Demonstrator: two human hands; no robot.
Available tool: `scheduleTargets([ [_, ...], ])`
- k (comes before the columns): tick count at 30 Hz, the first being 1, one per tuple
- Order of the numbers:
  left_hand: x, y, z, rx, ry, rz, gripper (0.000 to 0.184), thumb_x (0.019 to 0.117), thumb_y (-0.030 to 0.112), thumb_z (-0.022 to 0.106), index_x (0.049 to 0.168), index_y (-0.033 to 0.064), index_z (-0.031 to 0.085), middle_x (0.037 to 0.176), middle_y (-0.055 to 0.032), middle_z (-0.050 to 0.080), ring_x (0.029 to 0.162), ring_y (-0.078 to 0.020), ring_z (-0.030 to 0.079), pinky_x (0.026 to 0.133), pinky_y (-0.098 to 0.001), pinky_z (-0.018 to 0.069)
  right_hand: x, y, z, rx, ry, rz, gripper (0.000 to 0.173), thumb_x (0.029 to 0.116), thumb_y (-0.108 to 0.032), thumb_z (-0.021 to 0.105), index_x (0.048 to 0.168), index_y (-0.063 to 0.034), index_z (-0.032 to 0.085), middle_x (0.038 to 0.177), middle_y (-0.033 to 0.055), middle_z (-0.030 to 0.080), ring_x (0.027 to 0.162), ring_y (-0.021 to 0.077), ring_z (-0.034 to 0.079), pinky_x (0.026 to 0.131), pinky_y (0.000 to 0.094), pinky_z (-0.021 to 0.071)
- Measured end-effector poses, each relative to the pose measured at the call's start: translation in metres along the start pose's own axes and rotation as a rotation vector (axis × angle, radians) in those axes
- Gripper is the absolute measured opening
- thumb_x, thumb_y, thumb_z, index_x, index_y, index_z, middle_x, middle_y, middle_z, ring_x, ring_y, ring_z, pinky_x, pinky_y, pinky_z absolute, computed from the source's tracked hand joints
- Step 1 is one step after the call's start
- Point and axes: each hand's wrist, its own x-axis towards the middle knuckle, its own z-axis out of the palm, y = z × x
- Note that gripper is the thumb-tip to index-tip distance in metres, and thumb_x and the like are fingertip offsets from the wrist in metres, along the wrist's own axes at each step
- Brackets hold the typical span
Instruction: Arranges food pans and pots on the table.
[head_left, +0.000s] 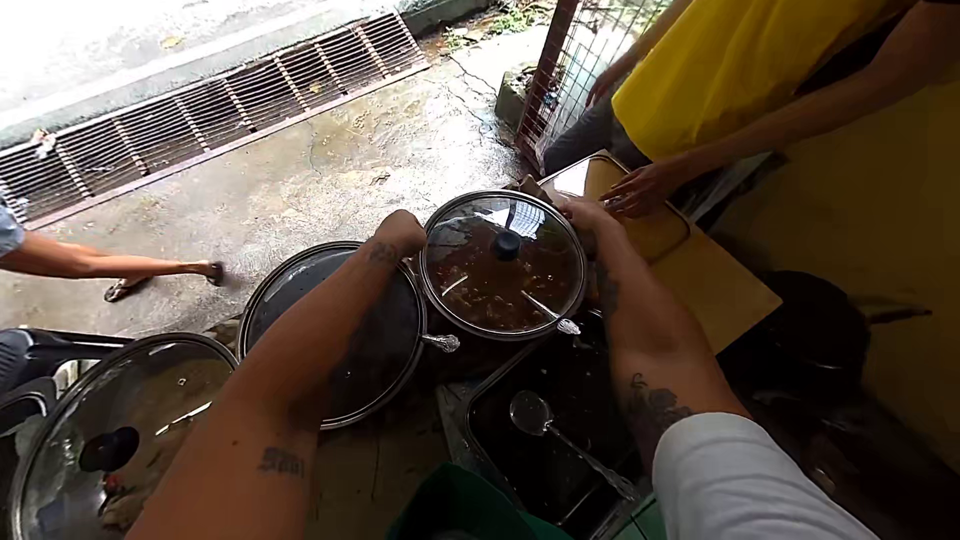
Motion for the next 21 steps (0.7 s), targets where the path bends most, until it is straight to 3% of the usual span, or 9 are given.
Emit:
scheduleTargets([
  [3, 0.003, -0.003, -0.003, 0.017, -0.017, 0.018, 0.026, 0.0991, 0.017, 0.060, 0.106, -0.0043, 0.072, 0.104, -0.0250, 0.069, 0.099, -0.0387, 0.066, 0.088, -0.0606, 0.0494, -0.018, -0.018, 0.003, 0.127, 0.006, 0.046, 0.049, 0.1140, -0.035, 0.031, 0.138, -0.0002, 0.056, 0.136, 0.0198, 0.057, 0.121, 0.0269, 0.057, 0.104, 0.0476, 0.0444],
  [9, 0.002, -0.006, -0.003, -0.002, -0.017, 0.019, 0.028, 0.0987, 0.021, 0.064, 0.108, -0.0051, 0.071, 0.108, -0.0272, 0.069, 0.105, -0.0418, 0.066, 0.093, -0.0637, 0.0483, -0.036, -0.020, 0.005, 0.108, -0.007, 0.063, 0.053, 0.1151, -0.034, 0.027, 0.142, 0.0027, 0.053, 0.143, 0.0236, 0.054, 0.129, 0.0295, 0.053, 0.109, 0.0462, 0.0411],
  [13, 0.002, -0.007, -0.002, -0.053, 0.017, 0.001, 0.027, 0.0971, 0.018, 0.065, 0.109, -0.0048, 0.071, 0.109, -0.0275, 0.069, 0.106, -0.0429, 0.065, 0.093, -0.0655, 0.0472, -0.045, -0.013, 0.007, 0.205, -0.030, 0.085, 0.052, 0.1149, -0.037, 0.025, 0.142, -0.0030, 0.053, 0.137, 0.0179, 0.056, 0.120, 0.0238, 0.056, 0.101, 0.0421, 0.0459],
  [17, 0.002, -0.010, 0.000, -0.044, 0.063, 0.016, 0.032, 0.0982, 0.023, 0.061, 0.107, -0.0062, 0.069, 0.109, -0.0289, 0.067, 0.106, -0.0448, 0.064, 0.091, -0.0678, 0.0457, -0.050, -0.003, 0.006, 0.029, -0.024, 0.043, 0.058, 0.1134, -0.043, 0.028, 0.139, 0.0006, 0.057, 0.141, 0.0216, 0.058, 0.130, 0.0306, 0.056, 0.109, 0.0509, 0.0434],
  [19, -0.011, 0.000, -0.005, -0.006, 0.074, 0.037, 0.048, 0.1051, 0.032, 0.055, 0.129, -0.0095, 0.060, 0.127, -0.0346, 0.060, 0.123, -0.0505, 0.056, 0.102, -0.0706, 0.0396, -0.057, -0.005, -0.004, -0.174, -0.041, -0.050, 0.061, 0.1139, -0.043, 0.024, 0.144, 0.0006, 0.054, 0.149, 0.0242, 0.052, 0.141, 0.0367, 0.048, 0.116, 0.0582, 0.0360],
  [21, -0.031, 0.009, -0.011, 0.030, 0.119, 0.068, 0.060, 0.1062, 0.037, 0.053, 0.148, -0.0053, 0.044, 0.141, -0.0352, 0.053, 0.133, -0.0523, 0.050, 0.107, -0.0716, 0.0366, -0.066, -0.014, -0.025, -0.316, -0.043, -0.206, 0.053, 0.1152, -0.031, 0.025, 0.155, -0.0017, 0.041, 0.158, 0.0252, 0.042, 0.149, 0.0416, 0.037, 0.121, 0.0607, 0.0282],
])
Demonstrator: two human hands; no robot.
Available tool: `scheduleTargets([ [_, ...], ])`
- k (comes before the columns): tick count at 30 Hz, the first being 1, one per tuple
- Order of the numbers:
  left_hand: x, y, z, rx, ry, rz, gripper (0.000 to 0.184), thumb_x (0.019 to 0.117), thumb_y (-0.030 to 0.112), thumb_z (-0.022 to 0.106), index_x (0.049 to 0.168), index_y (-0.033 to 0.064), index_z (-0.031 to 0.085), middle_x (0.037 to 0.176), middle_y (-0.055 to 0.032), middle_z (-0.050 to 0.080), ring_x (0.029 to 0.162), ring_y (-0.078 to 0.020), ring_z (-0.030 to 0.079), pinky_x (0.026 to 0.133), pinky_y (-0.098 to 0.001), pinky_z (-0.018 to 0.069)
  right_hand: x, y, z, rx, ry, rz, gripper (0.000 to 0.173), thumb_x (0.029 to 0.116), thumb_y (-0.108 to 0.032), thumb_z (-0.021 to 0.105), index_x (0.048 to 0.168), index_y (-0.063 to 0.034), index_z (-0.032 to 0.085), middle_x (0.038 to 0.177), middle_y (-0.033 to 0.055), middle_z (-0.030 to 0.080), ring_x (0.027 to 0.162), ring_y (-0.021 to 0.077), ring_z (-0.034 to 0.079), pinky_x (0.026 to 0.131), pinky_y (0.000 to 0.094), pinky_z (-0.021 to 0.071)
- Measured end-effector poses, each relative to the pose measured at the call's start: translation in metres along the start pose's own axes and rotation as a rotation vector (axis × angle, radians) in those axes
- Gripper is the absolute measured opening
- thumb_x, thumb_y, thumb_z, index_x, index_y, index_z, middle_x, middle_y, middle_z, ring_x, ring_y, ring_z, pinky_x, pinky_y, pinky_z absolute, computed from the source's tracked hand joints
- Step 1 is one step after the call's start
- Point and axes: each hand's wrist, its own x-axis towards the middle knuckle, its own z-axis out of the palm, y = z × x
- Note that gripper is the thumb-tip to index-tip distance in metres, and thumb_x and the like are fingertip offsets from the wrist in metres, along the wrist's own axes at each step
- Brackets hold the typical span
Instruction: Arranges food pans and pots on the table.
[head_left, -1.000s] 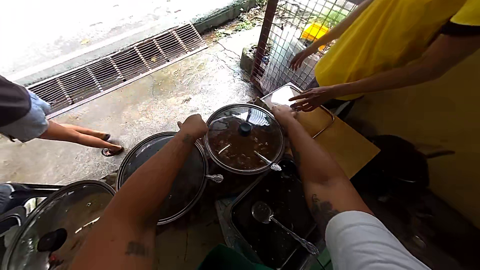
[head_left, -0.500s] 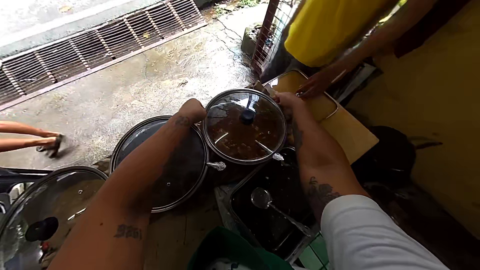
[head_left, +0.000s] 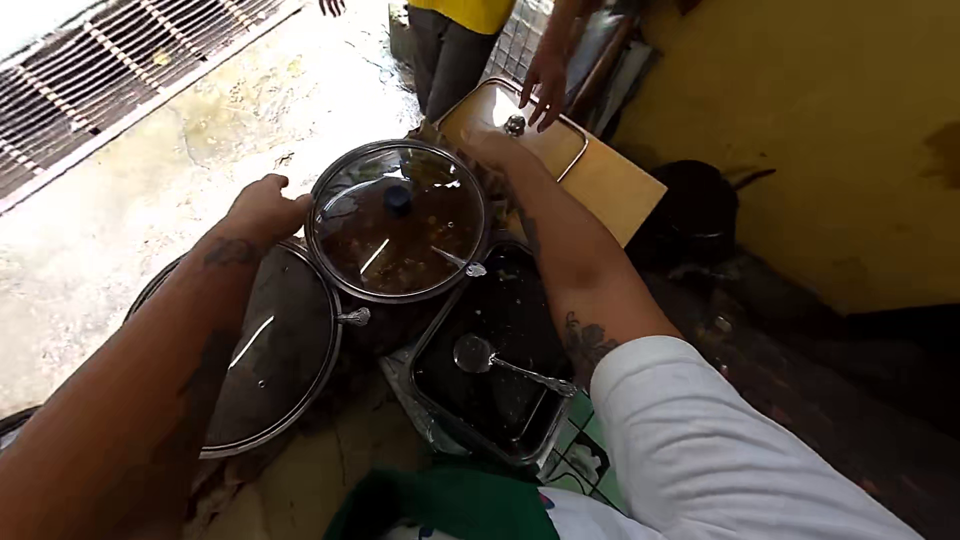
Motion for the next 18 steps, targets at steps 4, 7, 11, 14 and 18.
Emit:
scheduleTargets([
  [4, -0.086, 0.014, -0.016, 0.040, 0.204, 0.259, 0.061, 0.1058, 0.038, 0.052, 0.153, 0.0026, 0.041, 0.148, -0.0287, 0.049, 0.138, -0.0488, 0.047, 0.110, -0.0718, 0.0345, -0.005, 0.031, -0.046, 0.292, 0.379, 0.135, 0.043, 0.1050, -0.028, 0.054, 0.134, 0.0033, 0.060, 0.135, 0.0260, 0.061, 0.127, 0.0377, 0.059, 0.106, 0.0580, 0.0450],
  [7, -0.186, 0.001, -0.005, -0.007, 0.239, 0.489, 0.058, 0.1041, 0.049, 0.048, 0.145, 0.0084, 0.053, 0.141, -0.0160, 0.060, 0.130, -0.0278, 0.059, 0.107, -0.0542, 0.0485, -0.022, 0.062, -0.071, 0.197, 0.248, 0.406, 0.036, 0.1033, -0.023, 0.056, 0.129, 0.0024, 0.061, 0.117, 0.0178, 0.068, 0.099, 0.0261, 0.067, 0.087, 0.0467, 0.0549],
  [11, -0.279, -0.006, 0.023, -0.250, -0.366, 0.427, 0.048, 0.1072, 0.033, 0.051, 0.136, -0.0037, 0.059, 0.127, -0.0182, 0.068, 0.115, -0.0224, 0.069, 0.101, -0.0422, 0.0555, -0.062, 0.072, -0.083, 0.219, 0.020, 0.417, 0.034, 0.1081, -0.033, 0.052, 0.123, -0.0039, 0.064, 0.097, 0.0109, 0.071, 0.073, 0.0166, 0.064, 0.067, 0.0350, 0.0532],
  [14, -0.289, -0.025, 0.081, -0.416, -0.567, 0.160, 0.040, 0.1077, 0.031, 0.048, 0.129, 0.0008, 0.065, 0.116, -0.0124, 0.072, 0.104, -0.0197, 0.072, 0.094, -0.0402, 0.0580, -0.105, 0.086, -0.098, 0.256, 0.119, 0.157, 0.036, 0.1067, -0.037, 0.053, 0.123, -0.0062, 0.064, 0.089, 0.0056, 0.068, 0.070, 0.0134, 0.065, 0.066, 0.0344, 0.0568],
  [18, -0.293, -0.031, 0.159, -0.541, -0.679, -0.031, 0.038, 0.1098, 0.030, 0.048, 0.123, -0.0011, 0.066, 0.110, -0.0139, 0.071, 0.099, -0.0178, 0.068, 0.092, -0.0387, 0.0552, -0.208, -0.002, -0.078, 0.062, 0.286, 0.371, 0.027, 0.1100, -0.005, 0.039, 0.128, -0.0019, 0.057, 0.101, 0.0144, 0.062, 0.087, 0.0243, 0.062, 0.090, 0.0402, 0.0518],
])
